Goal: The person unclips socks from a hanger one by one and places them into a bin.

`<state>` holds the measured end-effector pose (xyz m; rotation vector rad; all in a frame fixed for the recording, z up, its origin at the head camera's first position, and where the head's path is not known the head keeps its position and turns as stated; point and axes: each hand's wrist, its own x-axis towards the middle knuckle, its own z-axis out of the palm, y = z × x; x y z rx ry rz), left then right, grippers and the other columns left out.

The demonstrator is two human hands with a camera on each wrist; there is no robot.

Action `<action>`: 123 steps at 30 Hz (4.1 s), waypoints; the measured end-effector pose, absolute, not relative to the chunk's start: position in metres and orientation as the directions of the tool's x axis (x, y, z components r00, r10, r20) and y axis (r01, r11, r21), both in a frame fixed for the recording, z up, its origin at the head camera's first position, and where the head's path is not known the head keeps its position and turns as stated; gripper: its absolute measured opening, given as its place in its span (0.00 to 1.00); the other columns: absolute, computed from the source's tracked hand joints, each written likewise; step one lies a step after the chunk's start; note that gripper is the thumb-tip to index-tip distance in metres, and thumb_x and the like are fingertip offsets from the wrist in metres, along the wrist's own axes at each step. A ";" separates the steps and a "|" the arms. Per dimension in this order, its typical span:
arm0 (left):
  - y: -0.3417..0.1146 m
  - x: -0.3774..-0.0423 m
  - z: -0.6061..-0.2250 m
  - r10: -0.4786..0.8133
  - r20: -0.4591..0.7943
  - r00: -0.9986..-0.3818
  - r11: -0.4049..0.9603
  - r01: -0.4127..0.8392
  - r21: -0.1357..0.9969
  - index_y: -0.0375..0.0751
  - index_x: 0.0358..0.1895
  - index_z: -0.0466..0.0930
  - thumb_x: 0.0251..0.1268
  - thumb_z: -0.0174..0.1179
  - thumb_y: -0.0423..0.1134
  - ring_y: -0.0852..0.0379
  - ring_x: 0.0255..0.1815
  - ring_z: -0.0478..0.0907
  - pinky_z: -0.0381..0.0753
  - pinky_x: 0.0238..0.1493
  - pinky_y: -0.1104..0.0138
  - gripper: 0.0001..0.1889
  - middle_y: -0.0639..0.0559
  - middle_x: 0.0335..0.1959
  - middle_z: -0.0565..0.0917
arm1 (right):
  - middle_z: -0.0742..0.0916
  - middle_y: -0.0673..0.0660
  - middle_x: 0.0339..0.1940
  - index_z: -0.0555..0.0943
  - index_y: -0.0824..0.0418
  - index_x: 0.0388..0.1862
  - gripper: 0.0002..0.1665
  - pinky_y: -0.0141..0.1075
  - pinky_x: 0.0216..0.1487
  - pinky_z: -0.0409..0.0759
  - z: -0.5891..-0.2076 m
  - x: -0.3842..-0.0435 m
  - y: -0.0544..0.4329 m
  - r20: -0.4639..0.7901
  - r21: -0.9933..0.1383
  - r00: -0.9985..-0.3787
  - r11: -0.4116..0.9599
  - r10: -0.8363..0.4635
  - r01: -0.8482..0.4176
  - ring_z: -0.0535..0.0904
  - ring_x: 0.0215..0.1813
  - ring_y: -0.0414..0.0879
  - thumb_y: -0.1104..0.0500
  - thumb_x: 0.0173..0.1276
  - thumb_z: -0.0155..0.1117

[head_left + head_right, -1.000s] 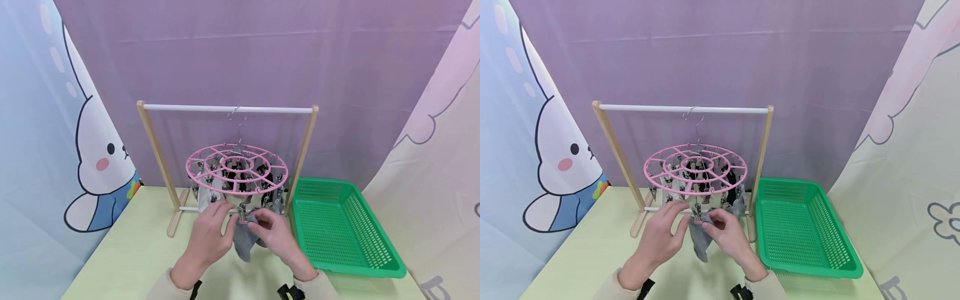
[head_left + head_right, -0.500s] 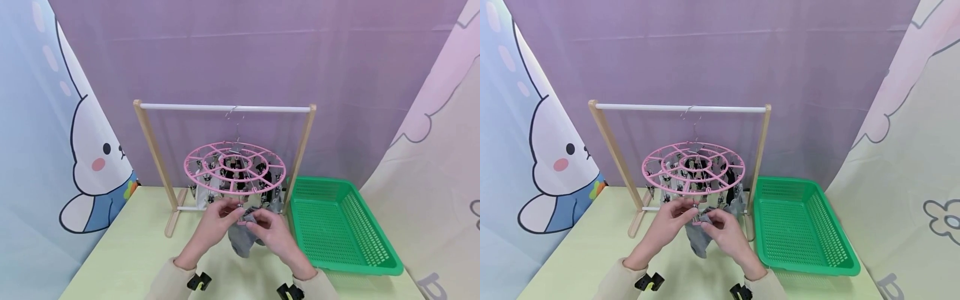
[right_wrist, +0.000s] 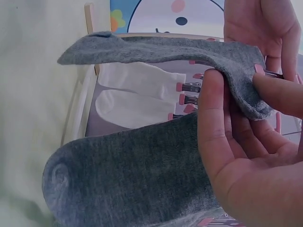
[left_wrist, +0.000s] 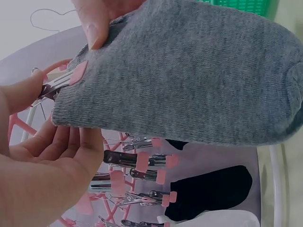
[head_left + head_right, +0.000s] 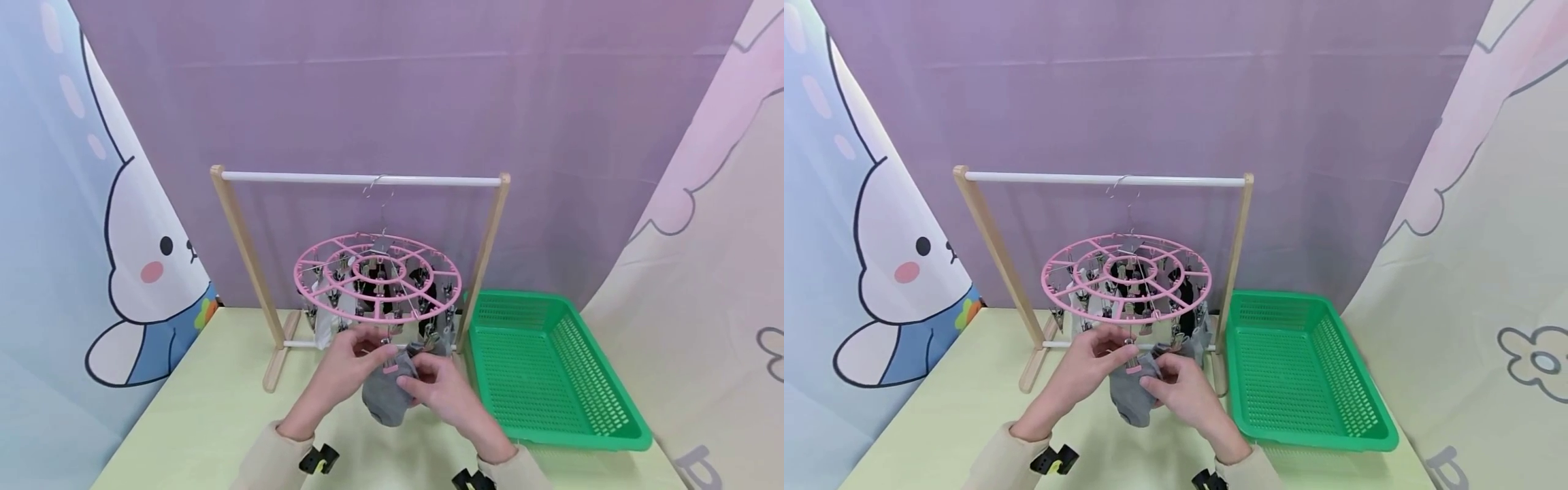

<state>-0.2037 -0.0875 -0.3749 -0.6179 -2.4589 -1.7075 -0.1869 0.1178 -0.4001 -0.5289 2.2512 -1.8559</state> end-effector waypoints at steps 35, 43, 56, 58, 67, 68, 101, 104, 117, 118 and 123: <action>-0.093 -0.203 -0.380 0.178 0.399 -0.900 0.230 0.432 0.872 0.36 0.41 0.82 0.69 0.66 0.35 0.57 0.30 0.75 0.76 0.33 0.69 0.06 0.49 0.32 0.80 | 0.82 0.46 0.25 0.84 0.57 0.31 0.06 0.30 0.27 0.73 -0.412 -0.180 0.130 0.136 -0.842 -0.899 0.430 -0.416 -0.327 0.73 0.26 0.37 0.60 0.69 0.70; -0.098 -0.202 -0.383 0.142 0.368 -0.919 0.174 0.389 0.905 0.34 0.49 0.81 0.69 0.66 0.37 0.53 0.41 0.82 0.83 0.43 0.67 0.12 0.45 0.41 0.82 | 0.80 0.46 0.25 0.81 0.55 0.30 0.09 0.32 0.27 0.75 -0.405 -0.170 0.154 0.128 -0.834 -0.902 0.447 -0.412 -0.323 0.74 0.26 0.37 0.57 0.71 0.69; -0.104 -0.206 -0.385 0.086 0.294 -0.952 0.127 0.303 0.945 0.31 0.54 0.80 0.71 0.64 0.37 0.52 0.40 0.81 0.86 0.41 0.64 0.15 0.41 0.44 0.83 | 0.82 0.49 0.26 0.84 0.57 0.35 0.06 0.32 0.26 0.74 -0.376 -0.161 0.190 0.176 -0.840 -0.919 0.432 -0.354 -0.327 0.74 0.25 0.37 0.56 0.70 0.70; -0.105 -0.207 -0.384 0.080 0.289 -0.954 0.123 0.297 0.947 0.31 0.55 0.80 0.71 0.64 0.37 0.51 0.39 0.82 0.86 0.41 0.65 0.15 0.41 0.44 0.83 | 0.81 0.50 0.25 0.84 0.58 0.35 0.05 0.32 0.25 0.73 -0.372 -0.161 0.195 0.188 -0.844 -0.921 0.423 -0.341 -0.329 0.72 0.24 0.37 0.57 0.70 0.70; -0.110 -0.207 -0.383 0.050 0.291 -0.955 0.118 0.295 0.948 0.32 0.55 0.79 0.72 0.63 0.35 0.55 0.38 0.81 0.84 0.41 0.67 0.14 0.41 0.44 0.82 | 0.86 0.54 0.31 0.85 0.61 0.37 0.05 0.36 0.28 0.79 -0.351 -0.164 0.217 0.239 -0.853 -0.943 0.415 -0.230 -0.317 0.81 0.28 0.44 0.60 0.71 0.69; -0.110 -0.207 -0.383 0.047 0.290 -0.956 0.117 0.294 0.949 0.32 0.55 0.79 0.72 0.62 0.35 0.55 0.39 0.81 0.84 0.42 0.67 0.14 0.41 0.44 0.82 | 0.87 0.55 0.32 0.85 0.62 0.38 0.05 0.36 0.29 0.80 -0.349 -0.164 0.220 0.241 -0.853 -0.948 0.419 -0.208 -0.309 0.82 0.29 0.44 0.60 0.70 0.69; -0.130 -0.212 -0.386 -0.016 0.319 -0.948 0.152 0.313 0.938 0.34 0.57 0.77 0.74 0.61 0.33 0.58 0.42 0.79 0.82 0.44 0.70 0.13 0.40 0.46 0.81 | 0.87 0.56 0.34 0.84 0.68 0.43 0.08 0.36 0.28 0.78 -0.412 -0.197 0.296 0.107 -0.731 -0.994 0.679 0.003 -0.077 0.79 0.32 0.45 0.63 0.71 0.67; -0.131 -0.212 -0.386 -0.020 0.321 -0.947 0.155 0.315 0.936 0.34 0.57 0.77 0.74 0.61 0.34 0.57 0.43 0.79 0.82 0.44 0.70 0.14 0.40 0.47 0.81 | 0.86 0.54 0.32 0.84 0.66 0.41 0.05 0.36 0.27 0.76 -0.421 -0.196 0.297 0.085 -0.692 -0.996 0.718 -0.014 -0.069 0.77 0.30 0.45 0.64 0.70 0.67; -0.130 -0.201 -0.382 -0.098 0.471 -0.877 0.281 0.429 0.858 0.35 0.61 0.75 0.71 0.65 0.35 0.52 0.51 0.75 0.76 0.51 0.71 0.19 0.43 0.51 0.78 | 0.84 0.52 0.32 0.85 0.65 0.40 0.04 0.39 0.31 0.77 -0.435 -0.191 0.291 -0.036 -0.661 -0.997 0.750 -0.067 -0.027 0.77 0.33 0.45 0.67 0.67 0.69; -0.129 -0.198 -0.382 -0.124 0.512 -0.850 0.298 0.460 0.836 0.34 0.60 0.76 0.70 0.65 0.34 0.51 0.50 0.75 0.76 0.51 0.70 0.19 0.44 0.50 0.78 | 0.84 0.52 0.33 0.85 0.65 0.41 0.04 0.39 0.32 0.77 -0.435 -0.191 0.291 -0.045 -0.663 -0.996 0.748 -0.078 -0.028 0.77 0.34 0.45 0.67 0.67 0.68; -0.116 -0.189 -0.385 -0.188 0.807 -0.559 0.451 0.681 0.577 0.29 0.52 0.80 0.61 0.66 0.25 0.49 0.44 0.76 0.75 0.47 0.68 0.16 0.41 0.43 0.81 | 0.84 0.52 0.33 0.85 0.65 0.41 0.05 0.40 0.34 0.77 -0.435 -0.190 0.288 -0.093 -0.680 -0.989 0.733 -0.112 -0.019 0.77 0.35 0.46 0.66 0.67 0.69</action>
